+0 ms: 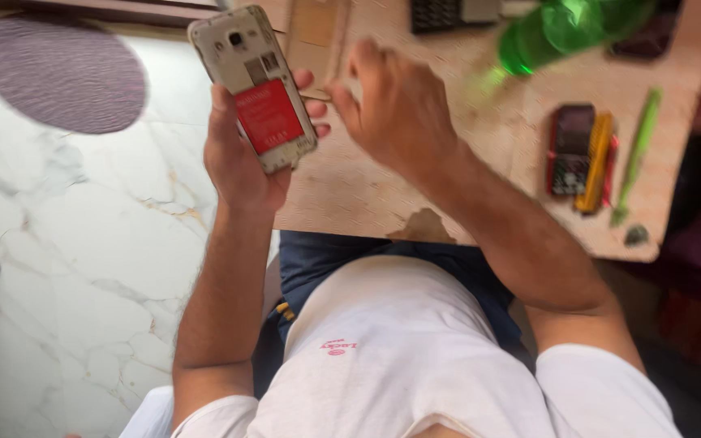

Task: The person removes the back cover and battery from a mobile phone, and then uses a screwdriver to remove screws from the internal chassis.

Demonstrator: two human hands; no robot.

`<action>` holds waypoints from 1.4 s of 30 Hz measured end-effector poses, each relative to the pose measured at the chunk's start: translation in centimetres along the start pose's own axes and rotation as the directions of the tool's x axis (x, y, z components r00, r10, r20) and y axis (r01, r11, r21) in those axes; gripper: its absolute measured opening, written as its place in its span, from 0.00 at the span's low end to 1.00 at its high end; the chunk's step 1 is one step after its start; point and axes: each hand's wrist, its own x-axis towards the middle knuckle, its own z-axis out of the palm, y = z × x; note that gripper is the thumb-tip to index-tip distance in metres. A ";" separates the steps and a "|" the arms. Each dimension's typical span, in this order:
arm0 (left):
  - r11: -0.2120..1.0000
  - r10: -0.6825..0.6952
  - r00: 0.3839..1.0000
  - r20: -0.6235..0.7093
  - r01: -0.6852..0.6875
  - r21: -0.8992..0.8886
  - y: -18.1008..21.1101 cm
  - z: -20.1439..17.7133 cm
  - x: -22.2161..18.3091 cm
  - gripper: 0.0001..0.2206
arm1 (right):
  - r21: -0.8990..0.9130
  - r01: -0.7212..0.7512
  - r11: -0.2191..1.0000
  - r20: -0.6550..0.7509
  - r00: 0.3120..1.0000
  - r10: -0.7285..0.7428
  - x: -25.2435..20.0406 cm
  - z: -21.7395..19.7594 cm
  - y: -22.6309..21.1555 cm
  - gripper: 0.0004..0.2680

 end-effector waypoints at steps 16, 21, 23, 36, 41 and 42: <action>0.714 -0.678 0.670 0.304 0.697 0.056 -10.0 7.8 0.5 0.32 | 0.696 -0.142 0.703 -0.066 0.964 0.259 -15.2 -8.8 9.8 0.19; 0.731 -0.665 0.660 0.349 0.671 0.123 -10.6 7.0 1.0 0.32 | 0.929 -0.297 0.223 0.235 0.935 0.267 -13.2 -6.8 10.8 0.19; 0.764 -0.641 0.690 0.335 0.613 0.199 -10.7 6.7 0.8 0.31 | 0.934 -0.273 0.232 0.202 0.936 0.288 -12.4 -6.2 11.0 0.17; 0.753 -0.615 0.692 0.378 0.658 0.022 -11.0 5.3 1.2 0.34 | 0.303 -0.105 0.947 -0.291 0.936 0.197 -11.1 -5.8 7.5 0.14; 0.790 -0.587 0.757 0.287 0.614 -0.005 -11.2 5.6 0.9 0.33 | 0.101 0.177 0.979 -0.310 0.941 -0.138 -14.5 -6.9 6.5 0.05; 0.790 -0.589 0.755 0.288 0.614 0.005 -11.0 5.5 0.9 0.33 | 0.102 0.141 0.985 -0.282 0.953 -0.107 -15.2 -7.5 7.0 0.05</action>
